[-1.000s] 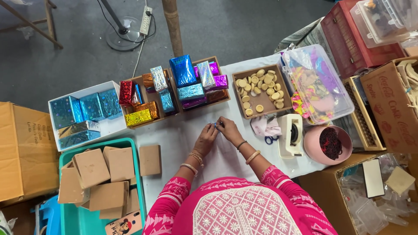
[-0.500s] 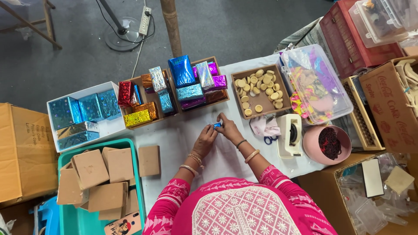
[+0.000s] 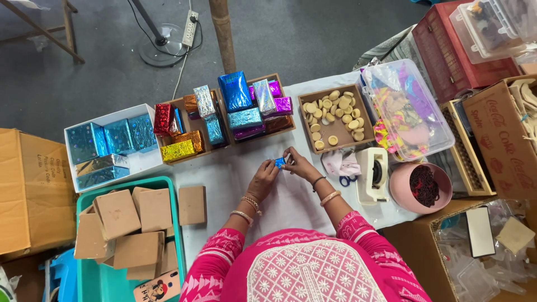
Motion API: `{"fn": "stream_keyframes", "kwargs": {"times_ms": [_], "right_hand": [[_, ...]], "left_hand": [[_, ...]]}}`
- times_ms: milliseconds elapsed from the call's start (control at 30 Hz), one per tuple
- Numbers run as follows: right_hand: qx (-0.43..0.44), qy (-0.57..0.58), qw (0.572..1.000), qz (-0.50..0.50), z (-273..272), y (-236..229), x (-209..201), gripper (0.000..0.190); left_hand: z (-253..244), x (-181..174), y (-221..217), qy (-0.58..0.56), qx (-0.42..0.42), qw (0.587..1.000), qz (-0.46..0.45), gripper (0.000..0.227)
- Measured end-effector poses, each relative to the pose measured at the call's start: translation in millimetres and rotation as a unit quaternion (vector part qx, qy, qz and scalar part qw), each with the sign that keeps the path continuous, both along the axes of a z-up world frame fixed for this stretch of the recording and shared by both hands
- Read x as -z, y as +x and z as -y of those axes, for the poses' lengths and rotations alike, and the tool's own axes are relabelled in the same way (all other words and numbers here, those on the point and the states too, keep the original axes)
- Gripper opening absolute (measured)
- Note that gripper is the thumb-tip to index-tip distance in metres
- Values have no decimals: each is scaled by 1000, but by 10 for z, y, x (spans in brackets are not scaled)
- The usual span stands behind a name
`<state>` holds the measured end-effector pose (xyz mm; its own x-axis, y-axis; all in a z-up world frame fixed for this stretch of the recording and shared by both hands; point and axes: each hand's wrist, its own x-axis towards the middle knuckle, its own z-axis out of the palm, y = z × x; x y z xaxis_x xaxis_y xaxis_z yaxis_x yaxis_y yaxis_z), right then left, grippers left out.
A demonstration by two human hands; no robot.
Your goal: The person wraps a small rectangular object in blue metallic paper, folds the edges, and secures it with tape. They then place the wrapped item into a box and proceed to wrap a wooden mold in the same blue paper.
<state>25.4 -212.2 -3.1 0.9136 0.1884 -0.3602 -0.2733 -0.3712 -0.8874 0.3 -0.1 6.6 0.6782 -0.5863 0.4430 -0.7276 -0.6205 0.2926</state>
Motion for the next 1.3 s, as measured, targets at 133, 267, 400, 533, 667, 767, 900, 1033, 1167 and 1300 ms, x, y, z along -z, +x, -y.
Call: {"fn": "stream_keyframes", "kwargs": {"times_ms": [133,267,400,533,667,767,900,1033,1167,1300], "right_hand": [[1,8,1000,-8,-3,-7,17,39],[11,3,1000,-21,-14,-33,0,39],[26,28,999,-30,-14,-61,57,39],[34,49,998,-36,-21,-69,23,39],[39,57,997,-44,-14,-106,-13,39],[43,69,995,-53,-22,-157,-29,39],[52,137,986,-76,28,-220,179,42],[86,198,968,-126,28,-312,326,42],[167,253,937,-176,-40,-448,261,47],[210,280,917,-189,-67,-590,563,46]], "left_hand": [[12,39,36,-17,-5,1000,-15,27],[23,28,42,3,-3,1000,-11,39],[15,80,83,18,-5,1000,10,37],[12,39,119,-22,-4,997,-69,37],[52,-108,86,-130,-27,978,-163,44],[109,-116,35,-170,-57,966,-185,58],[133,117,28,-158,-90,963,-199,58],[130,73,-33,-150,-92,962,-209,48],[187,10,-182,-157,-70,963,-205,50],[172,190,-367,-115,-37,974,-194,53]]}}
